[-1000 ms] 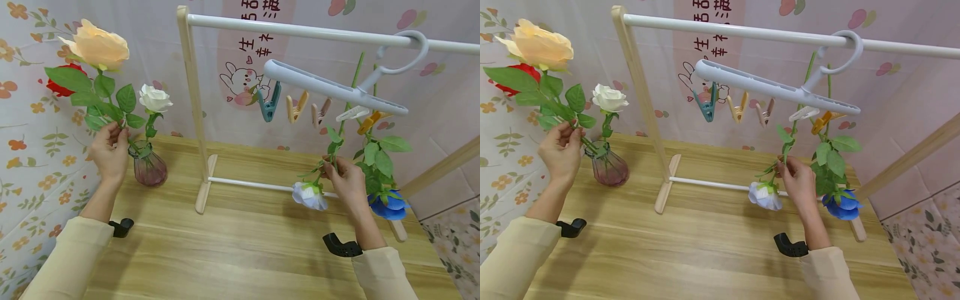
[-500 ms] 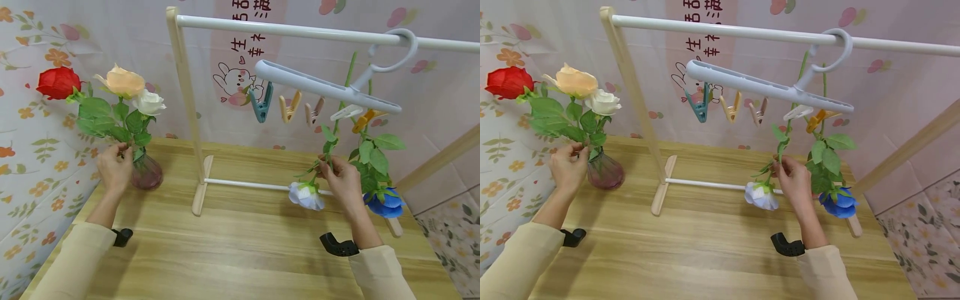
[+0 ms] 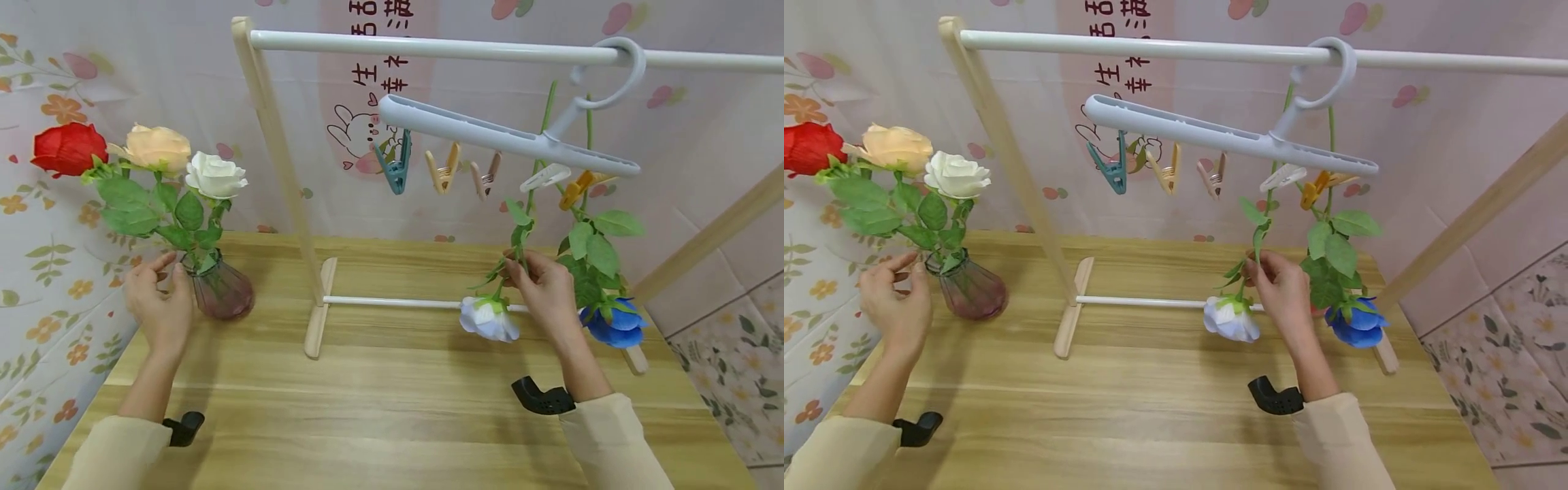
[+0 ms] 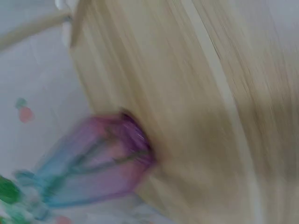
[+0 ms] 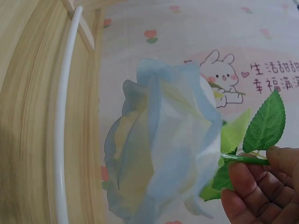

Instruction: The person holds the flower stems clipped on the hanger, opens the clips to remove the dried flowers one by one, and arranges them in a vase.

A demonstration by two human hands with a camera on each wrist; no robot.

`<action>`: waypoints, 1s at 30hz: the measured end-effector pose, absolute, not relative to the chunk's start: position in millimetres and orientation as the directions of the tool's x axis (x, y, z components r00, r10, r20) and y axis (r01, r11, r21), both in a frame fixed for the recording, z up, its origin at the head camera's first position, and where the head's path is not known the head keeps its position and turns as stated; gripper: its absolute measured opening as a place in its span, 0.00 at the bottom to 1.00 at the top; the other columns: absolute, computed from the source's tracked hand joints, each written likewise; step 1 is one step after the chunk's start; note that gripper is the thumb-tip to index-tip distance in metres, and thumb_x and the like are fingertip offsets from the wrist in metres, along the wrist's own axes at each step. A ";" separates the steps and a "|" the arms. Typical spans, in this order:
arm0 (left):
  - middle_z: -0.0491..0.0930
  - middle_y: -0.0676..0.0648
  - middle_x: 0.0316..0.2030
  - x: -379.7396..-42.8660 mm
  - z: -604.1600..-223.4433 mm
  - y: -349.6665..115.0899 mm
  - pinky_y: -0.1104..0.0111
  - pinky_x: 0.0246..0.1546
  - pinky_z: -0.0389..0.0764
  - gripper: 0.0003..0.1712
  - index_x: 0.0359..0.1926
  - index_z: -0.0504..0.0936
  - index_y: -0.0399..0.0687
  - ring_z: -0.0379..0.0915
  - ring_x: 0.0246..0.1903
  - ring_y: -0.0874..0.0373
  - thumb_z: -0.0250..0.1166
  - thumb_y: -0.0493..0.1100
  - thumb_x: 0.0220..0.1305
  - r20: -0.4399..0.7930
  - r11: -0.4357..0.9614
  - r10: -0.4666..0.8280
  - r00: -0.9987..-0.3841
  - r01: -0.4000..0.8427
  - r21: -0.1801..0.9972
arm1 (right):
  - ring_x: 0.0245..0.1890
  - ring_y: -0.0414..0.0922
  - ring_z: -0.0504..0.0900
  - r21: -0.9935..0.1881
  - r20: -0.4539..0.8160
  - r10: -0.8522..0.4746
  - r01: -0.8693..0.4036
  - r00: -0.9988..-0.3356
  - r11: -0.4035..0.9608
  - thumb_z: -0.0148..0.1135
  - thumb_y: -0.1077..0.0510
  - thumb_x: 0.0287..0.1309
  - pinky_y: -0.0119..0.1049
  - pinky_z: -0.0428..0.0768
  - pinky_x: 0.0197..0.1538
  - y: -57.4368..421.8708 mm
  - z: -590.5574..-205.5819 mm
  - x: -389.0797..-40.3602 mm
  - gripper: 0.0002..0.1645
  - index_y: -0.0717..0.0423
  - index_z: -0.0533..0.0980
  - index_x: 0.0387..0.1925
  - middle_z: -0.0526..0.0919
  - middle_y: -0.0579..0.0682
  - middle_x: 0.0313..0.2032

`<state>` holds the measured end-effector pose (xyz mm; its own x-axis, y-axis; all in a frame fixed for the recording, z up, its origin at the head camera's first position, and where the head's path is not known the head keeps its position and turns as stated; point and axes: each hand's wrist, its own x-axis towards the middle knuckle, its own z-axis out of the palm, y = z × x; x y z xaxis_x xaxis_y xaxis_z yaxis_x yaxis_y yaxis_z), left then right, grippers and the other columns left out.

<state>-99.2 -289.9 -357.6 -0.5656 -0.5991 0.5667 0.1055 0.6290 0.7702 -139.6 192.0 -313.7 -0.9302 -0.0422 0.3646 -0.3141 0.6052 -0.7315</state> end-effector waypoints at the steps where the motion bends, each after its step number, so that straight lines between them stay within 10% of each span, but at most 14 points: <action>1: 0.66 0.68 0.36 -97.7 -353.7 -280.6 0.79 0.37 0.61 0.12 0.44 0.80 0.30 0.59 0.37 0.78 0.58 0.33 0.62 0.620 0.637 -0.574 -0.535 0.183 0.748 | 0.24 0.22 0.78 -0.726 0.373 -0.038 -0.317 -0.927 0.610 0.55 0.56 0.65 0.18 0.77 0.32 193.0 -313.2 -138.7 0.16 0.66 0.79 0.43 0.85 0.62 0.31; 7: 0.80 0.38 0.32 -97.6 -307.1 -186.0 0.85 0.31 0.71 0.06 0.36 0.81 0.29 0.72 0.31 0.70 0.62 0.26 0.56 0.850 0.554 -0.215 -0.481 0.657 0.512 | 0.22 0.23 0.76 -0.693 0.427 -0.018 -0.340 -0.904 0.635 0.59 0.58 0.62 0.17 0.75 0.29 195.7 -311.5 -134.0 0.12 0.65 0.80 0.34 0.85 0.60 0.27; 12: 0.84 0.39 0.33 -108.5 -262.3 -91.6 0.79 0.31 0.78 0.08 0.38 0.82 0.31 0.79 0.29 0.59 0.63 0.26 0.56 0.862 0.323 0.155 -0.483 0.849 0.418 | 0.21 0.28 0.78 -0.702 0.442 -0.018 -0.358 -0.897 0.616 0.61 0.62 0.59 0.18 0.76 0.28 192.2 -312.7 -129.4 0.07 0.65 0.81 0.33 0.85 0.58 0.26; 17: 0.84 0.41 0.39 -127.1 -231.3 -20.2 0.81 0.32 0.78 0.13 0.48 0.81 0.33 0.81 0.31 0.59 0.62 0.32 0.61 0.767 0.243 0.352 -0.536 0.844 0.478 | 0.21 0.32 0.79 -0.716 0.450 -0.038 -0.386 -0.892 0.582 0.62 0.63 0.58 0.21 0.76 0.26 185.7 -313.5 -122.2 0.06 0.64 0.81 0.33 0.85 0.56 0.24; 25: 0.81 0.44 0.47 -164.8 -211.2 38.8 0.75 0.45 0.76 0.18 0.53 0.78 0.39 0.81 0.38 0.61 0.62 0.41 0.63 0.553 0.520 0.362 -0.751 0.655 0.549 | 0.19 0.30 0.78 -0.741 0.464 -0.039 -0.411 -0.885 0.530 0.62 0.63 0.58 0.23 0.77 0.25 180.6 -308.0 -108.7 0.06 0.63 0.81 0.32 0.84 0.56 0.23; 30: 0.78 0.45 0.48 -174.9 -216.0 58.2 0.76 0.34 0.75 0.20 0.54 0.75 0.41 0.77 0.39 0.59 0.63 0.43 0.63 0.503 0.586 0.354 -0.788 0.606 0.538 | 0.19 0.33 0.79 -0.755 0.450 -0.055 -0.413 -0.891 0.509 0.63 0.62 0.58 0.26 0.77 0.25 178.8 -305.4 -102.0 0.05 0.62 0.81 0.32 0.84 0.55 0.22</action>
